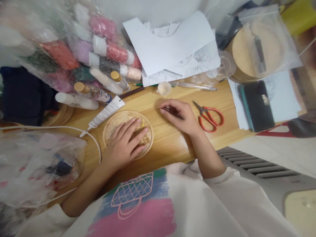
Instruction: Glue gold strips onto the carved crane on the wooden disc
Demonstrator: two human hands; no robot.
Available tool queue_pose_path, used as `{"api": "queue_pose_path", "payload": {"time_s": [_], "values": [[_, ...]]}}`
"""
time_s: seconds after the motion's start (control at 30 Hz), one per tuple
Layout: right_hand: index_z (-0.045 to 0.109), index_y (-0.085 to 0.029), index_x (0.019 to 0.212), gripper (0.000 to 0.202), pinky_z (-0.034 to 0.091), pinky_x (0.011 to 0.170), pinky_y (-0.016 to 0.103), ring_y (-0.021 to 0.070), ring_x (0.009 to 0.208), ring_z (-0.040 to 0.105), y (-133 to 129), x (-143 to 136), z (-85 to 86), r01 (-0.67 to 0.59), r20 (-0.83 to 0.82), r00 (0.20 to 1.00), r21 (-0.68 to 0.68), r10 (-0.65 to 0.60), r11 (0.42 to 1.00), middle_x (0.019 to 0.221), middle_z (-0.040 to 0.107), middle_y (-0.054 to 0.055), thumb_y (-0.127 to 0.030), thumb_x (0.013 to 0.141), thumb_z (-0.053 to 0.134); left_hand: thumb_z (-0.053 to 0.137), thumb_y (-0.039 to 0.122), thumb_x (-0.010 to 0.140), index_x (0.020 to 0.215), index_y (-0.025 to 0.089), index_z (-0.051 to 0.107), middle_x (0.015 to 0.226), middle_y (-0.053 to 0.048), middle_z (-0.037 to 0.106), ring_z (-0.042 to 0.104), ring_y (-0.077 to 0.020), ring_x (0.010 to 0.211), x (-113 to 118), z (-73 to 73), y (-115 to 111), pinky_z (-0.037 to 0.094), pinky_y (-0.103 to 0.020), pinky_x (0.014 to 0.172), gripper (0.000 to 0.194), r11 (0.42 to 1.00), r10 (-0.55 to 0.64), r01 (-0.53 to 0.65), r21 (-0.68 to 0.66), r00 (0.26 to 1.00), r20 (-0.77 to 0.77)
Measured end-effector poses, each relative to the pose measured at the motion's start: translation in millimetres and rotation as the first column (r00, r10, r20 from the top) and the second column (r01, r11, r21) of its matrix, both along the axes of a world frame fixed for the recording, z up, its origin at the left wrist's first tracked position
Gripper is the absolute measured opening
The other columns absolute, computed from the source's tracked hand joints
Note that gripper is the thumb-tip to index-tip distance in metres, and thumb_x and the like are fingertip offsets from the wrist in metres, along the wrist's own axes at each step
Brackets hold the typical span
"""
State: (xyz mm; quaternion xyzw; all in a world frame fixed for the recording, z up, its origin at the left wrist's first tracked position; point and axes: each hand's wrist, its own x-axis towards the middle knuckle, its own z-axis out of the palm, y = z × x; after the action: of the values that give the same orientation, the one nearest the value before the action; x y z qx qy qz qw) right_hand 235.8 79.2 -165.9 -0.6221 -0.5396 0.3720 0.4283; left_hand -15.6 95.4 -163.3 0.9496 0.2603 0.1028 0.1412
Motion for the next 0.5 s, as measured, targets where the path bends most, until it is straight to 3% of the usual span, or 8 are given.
{"api": "queue_pose_path", "payload": {"time_s": [0.5], "values": [[0.071,-0.021,0.089,0.016,0.045,0.055,0.027,0.0130,0.059,0.055,-0.6,1.5,-2.6,-0.006,0.023,1.000,0.022,0.005,1.000,0.071,0.067,0.001,-0.036,0.084,0.068,0.054,0.035,0.094,0.136,0.024,0.056,0.149,-0.016,0.047,0.041,-0.0318,0.140,1.3,2.1,0.6,0.033,-0.051,0.113,0.043,1.000,-0.005,0.004,-0.019,0.999,-0.041]]}}
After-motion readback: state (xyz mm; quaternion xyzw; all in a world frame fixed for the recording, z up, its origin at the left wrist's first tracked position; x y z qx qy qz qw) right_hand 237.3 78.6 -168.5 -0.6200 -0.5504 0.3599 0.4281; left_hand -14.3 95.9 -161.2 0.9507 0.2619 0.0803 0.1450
